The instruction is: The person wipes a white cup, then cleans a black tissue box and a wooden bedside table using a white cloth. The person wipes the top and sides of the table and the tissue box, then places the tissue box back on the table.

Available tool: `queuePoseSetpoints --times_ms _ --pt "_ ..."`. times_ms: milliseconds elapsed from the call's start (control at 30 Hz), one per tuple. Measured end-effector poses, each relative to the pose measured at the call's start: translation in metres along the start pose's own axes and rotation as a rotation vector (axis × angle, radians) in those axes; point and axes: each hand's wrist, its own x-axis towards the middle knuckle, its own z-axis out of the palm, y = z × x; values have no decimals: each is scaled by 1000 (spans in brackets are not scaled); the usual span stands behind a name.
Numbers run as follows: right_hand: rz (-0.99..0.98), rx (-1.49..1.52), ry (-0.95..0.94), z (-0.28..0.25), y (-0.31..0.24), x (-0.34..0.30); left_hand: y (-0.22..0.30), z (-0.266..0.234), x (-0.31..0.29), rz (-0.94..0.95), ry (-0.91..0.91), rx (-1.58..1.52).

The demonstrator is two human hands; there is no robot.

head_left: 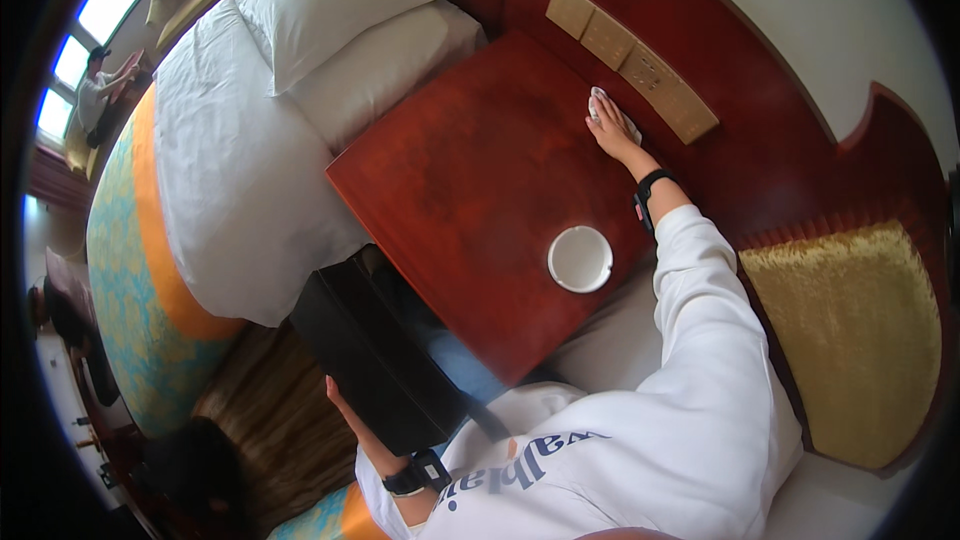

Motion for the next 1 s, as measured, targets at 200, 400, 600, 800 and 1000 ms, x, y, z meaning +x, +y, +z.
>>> queuePoseSetpoints --times_ms 200,400,600,800,1000 --pt "65 -10 -109 23 -35 86 9 0 1 117 75 147" --pt "73 -143 -205 48 -83 108 6 21 20 255 608 992" --pt "-363 -75 -249 96 -202 79 11 11 4 224 390 1210" --pt "-579 84 -543 102 -318 22 5 18 -5 180 502 1102" --pt "-653 153 -606 91 -356 -6 -4 21 -10 167 453 1090"
